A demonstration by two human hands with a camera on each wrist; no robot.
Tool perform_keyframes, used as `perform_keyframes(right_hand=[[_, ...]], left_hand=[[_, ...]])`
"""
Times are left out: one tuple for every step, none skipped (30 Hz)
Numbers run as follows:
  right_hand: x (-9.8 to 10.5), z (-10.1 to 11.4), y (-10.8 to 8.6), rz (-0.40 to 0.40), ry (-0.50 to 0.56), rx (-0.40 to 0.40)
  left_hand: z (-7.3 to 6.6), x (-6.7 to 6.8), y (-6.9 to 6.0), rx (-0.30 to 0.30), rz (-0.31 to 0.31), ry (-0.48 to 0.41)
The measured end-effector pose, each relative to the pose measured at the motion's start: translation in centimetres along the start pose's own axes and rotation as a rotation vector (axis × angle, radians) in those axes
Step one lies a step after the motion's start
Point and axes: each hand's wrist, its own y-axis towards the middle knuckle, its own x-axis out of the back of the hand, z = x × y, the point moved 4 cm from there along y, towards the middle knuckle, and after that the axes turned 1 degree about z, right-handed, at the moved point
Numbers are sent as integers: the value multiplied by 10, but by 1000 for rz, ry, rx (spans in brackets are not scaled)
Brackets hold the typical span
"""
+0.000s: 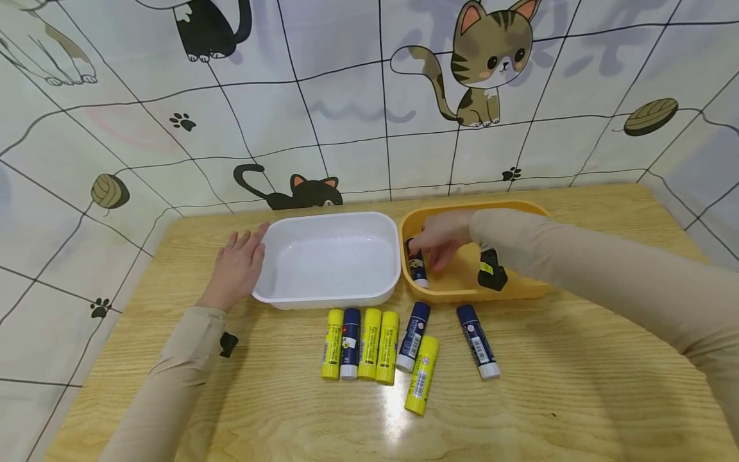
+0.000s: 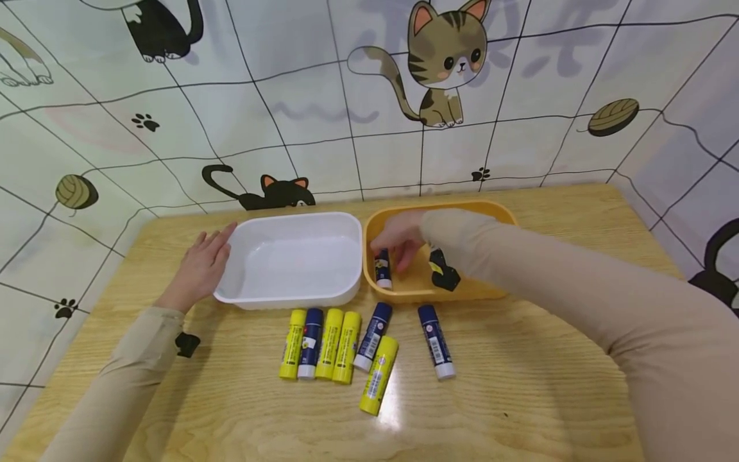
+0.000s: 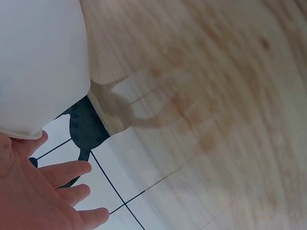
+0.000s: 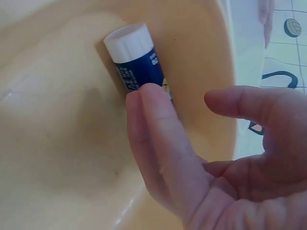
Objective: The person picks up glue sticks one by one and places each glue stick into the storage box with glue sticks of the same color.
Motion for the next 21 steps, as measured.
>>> perform_keyframes(right_hand=[[1, 0, -1, -1, -13, 0], [1, 0, -3, -3, -24, -1], [2, 1, -4, -6, -41, -1], [2, 1, -6, -7, -58, 3], [2, 1, -8, -6, -71, 8], [2, 1, -10, -6, -79, 15], [2, 1, -13, -5, -87, 25], [1, 1, -15, -4, -92, 36], [0, 1, -17, -1, -97, 46], [0, 0, -19, 3, -97, 58], [-1, 0, -21, 6, -95, 72], [-1, 0, -23, 8, -94, 85], [-2, 0, -26, 9, -95, 99], [-3, 0, -28, 10, -95, 114], [-4, 1, -30, 9, -97, 128], [-5, 2, -34, 9, -96, 142], [-7, 3, -37, 8, -97, 158], [-8, 5, -41, 9, -95, 172], [-10, 7, -44, 11, -91, 185], [-12, 8, -48, 12, -88, 197], [-13, 10, -52, 12, -85, 208]], left_hand=[[0, 0, 0, 0, 1, 0], [0, 0, 0, 0, 1, -1], [0, 0, 0, 0, 2, -2], [0, 0, 0, -1, 1, -3], [0, 0, 0, -2, 0, -4], [-1, 1, 0, -4, -1, -5], [-1, 1, 0, -5, -2, -6], [-1, 1, 0, -7, -3, -8], [-1, 1, 0, -7, -3, -9], [-2, 1, 0, -7, -3, -9], [-2, 0, 0, -7, -2, -10], [-2, 0, 1, -7, -2, -11], [-2, 0, 1, -7, -1, -12], [-2, 0, 1, -5, -1, -11], [-2, 0, 1, -4, -1, -10], [-2, 0, 1, -4, -2, -8], [-1, 0, 1, -3, -3, -8], [-1, 0, 1, -1, -4, -7], [-1, 0, 1, -1, -5, -5], [0, 0, 1, -1, -6, -3], [0, 0, 1, -2, -7, -4]])
